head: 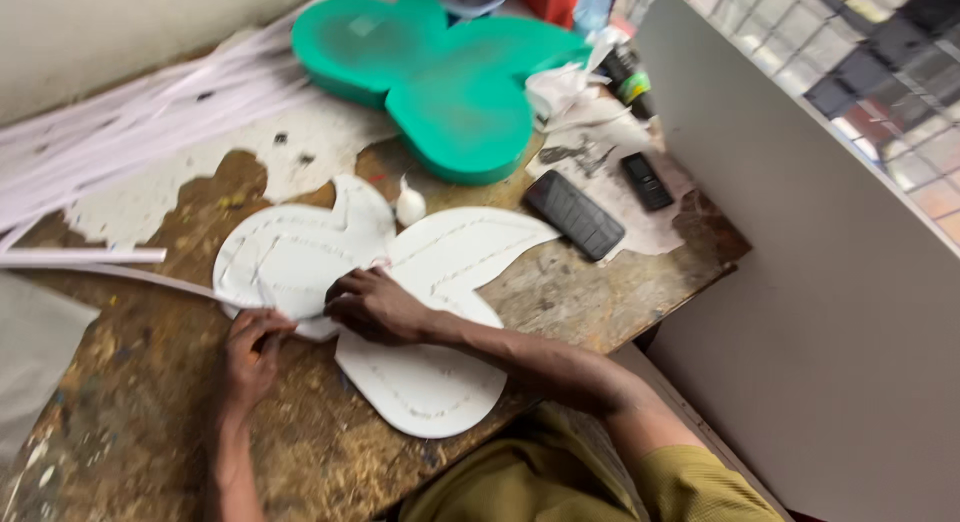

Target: The person applies glue from a small bottle to a white, flower-shaped board and presses a flexible LED strip into place along the pre-cut channels. They repeat this process, securing the strip along the contours of the board.

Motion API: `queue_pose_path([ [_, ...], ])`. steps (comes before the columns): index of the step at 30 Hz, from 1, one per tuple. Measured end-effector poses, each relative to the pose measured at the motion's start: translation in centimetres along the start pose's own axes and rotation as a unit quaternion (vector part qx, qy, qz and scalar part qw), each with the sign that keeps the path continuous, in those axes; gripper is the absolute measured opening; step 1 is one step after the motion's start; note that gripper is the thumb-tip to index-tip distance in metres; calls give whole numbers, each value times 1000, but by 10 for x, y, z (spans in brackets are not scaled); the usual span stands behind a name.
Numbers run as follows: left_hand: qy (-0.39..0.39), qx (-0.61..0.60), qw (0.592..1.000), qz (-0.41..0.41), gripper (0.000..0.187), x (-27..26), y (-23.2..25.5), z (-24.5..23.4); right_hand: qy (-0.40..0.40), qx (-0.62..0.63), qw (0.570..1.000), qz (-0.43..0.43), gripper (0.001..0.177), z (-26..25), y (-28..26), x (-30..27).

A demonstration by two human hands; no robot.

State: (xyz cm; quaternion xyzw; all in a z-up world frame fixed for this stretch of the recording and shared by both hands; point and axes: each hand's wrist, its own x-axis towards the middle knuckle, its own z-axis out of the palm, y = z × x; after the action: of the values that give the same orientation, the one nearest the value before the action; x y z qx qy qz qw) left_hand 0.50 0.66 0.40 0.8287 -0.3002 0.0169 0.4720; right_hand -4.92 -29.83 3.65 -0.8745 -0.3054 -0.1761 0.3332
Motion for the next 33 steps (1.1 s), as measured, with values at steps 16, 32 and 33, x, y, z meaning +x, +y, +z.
queue_pose_path([
  [16, 25, 66, 996, 50, 16, 2, 26, -10, -23, 68, 997, -7, 14, 7, -12, 4],
  [32, -1, 55, 997, 59, 19, 1, 27, -12, -35, 65, 997, 16, 16, 22, -16, 1],
  [33, -2, 53, 997, 55, 19, 1, 29, -12, -37, 68, 997, 19, 16, 22, -16, 1],
])
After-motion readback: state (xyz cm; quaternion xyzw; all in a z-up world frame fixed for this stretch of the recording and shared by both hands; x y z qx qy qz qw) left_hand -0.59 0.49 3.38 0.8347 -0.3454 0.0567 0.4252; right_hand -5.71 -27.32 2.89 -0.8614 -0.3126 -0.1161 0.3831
